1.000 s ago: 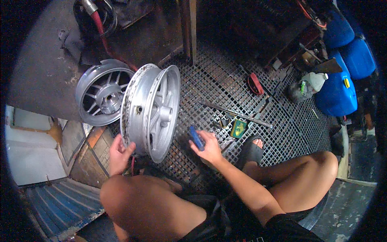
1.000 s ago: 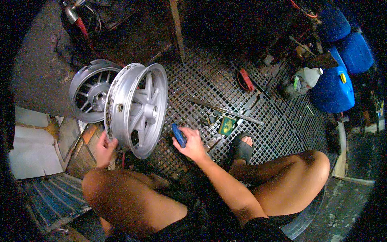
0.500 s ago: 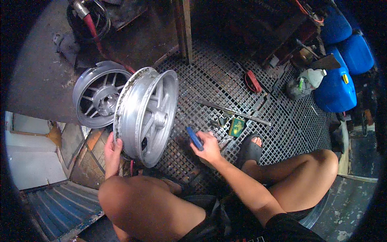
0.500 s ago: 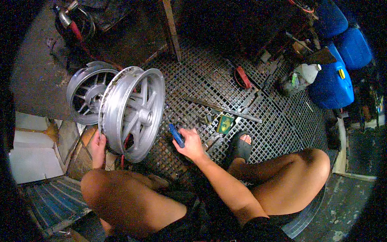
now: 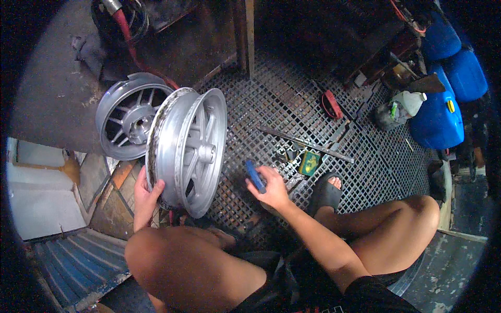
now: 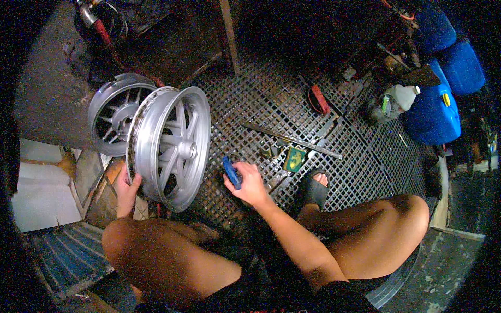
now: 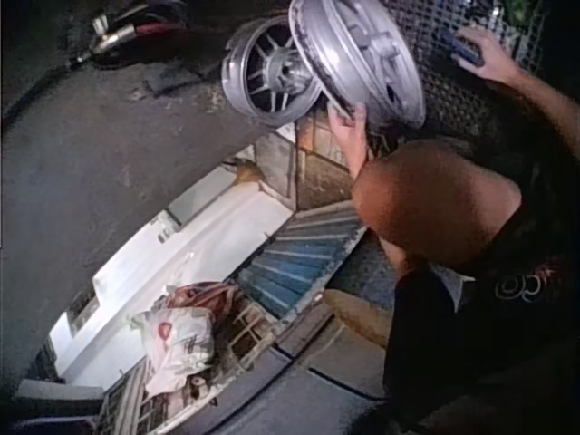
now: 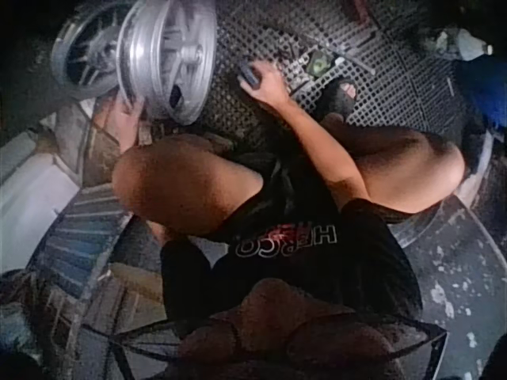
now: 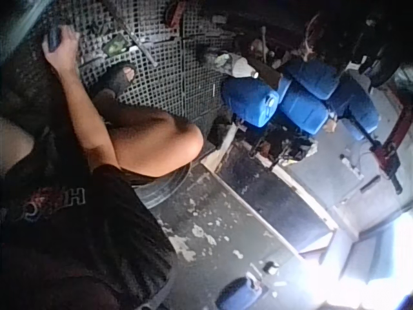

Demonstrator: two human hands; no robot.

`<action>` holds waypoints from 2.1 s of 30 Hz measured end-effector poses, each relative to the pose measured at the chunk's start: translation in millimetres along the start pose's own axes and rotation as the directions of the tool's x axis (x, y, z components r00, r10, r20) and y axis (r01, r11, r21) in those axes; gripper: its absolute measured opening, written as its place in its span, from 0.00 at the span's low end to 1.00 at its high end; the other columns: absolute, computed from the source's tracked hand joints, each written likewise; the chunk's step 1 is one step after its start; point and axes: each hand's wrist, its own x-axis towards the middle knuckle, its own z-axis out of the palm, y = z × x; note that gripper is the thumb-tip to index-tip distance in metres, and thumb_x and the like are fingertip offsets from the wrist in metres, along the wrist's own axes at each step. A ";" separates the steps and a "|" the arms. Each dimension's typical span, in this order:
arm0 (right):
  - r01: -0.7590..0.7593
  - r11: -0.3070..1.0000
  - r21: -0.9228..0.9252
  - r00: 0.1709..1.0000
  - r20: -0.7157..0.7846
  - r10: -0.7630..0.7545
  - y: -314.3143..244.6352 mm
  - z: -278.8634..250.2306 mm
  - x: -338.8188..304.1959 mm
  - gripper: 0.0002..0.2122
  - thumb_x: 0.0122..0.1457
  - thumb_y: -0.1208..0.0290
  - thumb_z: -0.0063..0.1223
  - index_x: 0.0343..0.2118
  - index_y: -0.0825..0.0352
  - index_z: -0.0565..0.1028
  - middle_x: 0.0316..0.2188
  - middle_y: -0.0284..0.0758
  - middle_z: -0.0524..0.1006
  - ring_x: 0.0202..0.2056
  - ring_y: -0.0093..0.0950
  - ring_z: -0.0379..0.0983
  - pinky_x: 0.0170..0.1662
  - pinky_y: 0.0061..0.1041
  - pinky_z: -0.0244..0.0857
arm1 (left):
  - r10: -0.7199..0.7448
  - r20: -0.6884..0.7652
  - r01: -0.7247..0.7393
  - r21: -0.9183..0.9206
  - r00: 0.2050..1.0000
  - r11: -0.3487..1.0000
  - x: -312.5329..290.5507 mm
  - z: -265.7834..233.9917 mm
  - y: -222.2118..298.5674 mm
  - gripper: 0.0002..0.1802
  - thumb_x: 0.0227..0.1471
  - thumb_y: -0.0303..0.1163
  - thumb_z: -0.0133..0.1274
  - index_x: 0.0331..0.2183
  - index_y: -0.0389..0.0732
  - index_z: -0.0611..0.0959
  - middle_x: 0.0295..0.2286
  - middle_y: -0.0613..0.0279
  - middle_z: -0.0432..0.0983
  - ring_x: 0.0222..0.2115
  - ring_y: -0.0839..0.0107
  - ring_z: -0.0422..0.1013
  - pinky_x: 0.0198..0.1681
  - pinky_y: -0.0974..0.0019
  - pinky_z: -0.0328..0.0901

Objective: The person cleans a silver car wheel rim using a blue brush and a small scraper. They scrub the outer edge and spokes of the rim, then use the scraper to remove debris from the crevices.

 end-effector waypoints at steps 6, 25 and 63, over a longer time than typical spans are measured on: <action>-0.057 0.993 -0.105 0.980 0.183 0.075 2.8 -1.1 -3.0 0.18 0.46 0.64 0.68 0.37 0.68 0.77 0.33 0.43 0.79 0.37 0.43 0.76 0.46 0.38 0.66 | -0.267 -0.030 0.268 0.175 0.963 0.948 -35.9 -5.7 -85.2 0.24 0.60 0.44 0.58 0.47 0.32 0.80 0.43 0.53 0.80 0.46 0.66 0.73 0.53 0.59 0.64; 0.054 0.998 0.024 0.998 0.044 -0.055 -9.0 -0.3 -5.8 0.18 0.48 0.63 0.67 0.38 0.69 0.77 0.36 0.42 0.79 0.41 0.43 0.75 0.48 0.37 0.64 | -0.447 -0.036 0.434 0.323 0.894 0.841 -43.9 6.1 -45.0 0.26 0.65 0.52 0.50 0.37 0.34 0.80 0.29 0.64 0.78 0.33 0.74 0.72 0.40 0.68 0.66; 0.089 0.995 0.052 0.967 0.235 -0.099 -11.3 20.7 -16.3 0.18 0.46 0.63 0.67 0.38 0.66 0.75 0.34 0.42 0.78 0.38 0.43 0.75 0.46 0.40 0.66 | -0.022 -0.103 0.021 -0.005 0.994 1.000 1.6 8.2 -55.0 0.26 0.68 0.48 0.45 0.47 0.32 0.80 0.42 0.62 0.80 0.42 0.72 0.73 0.51 0.65 0.65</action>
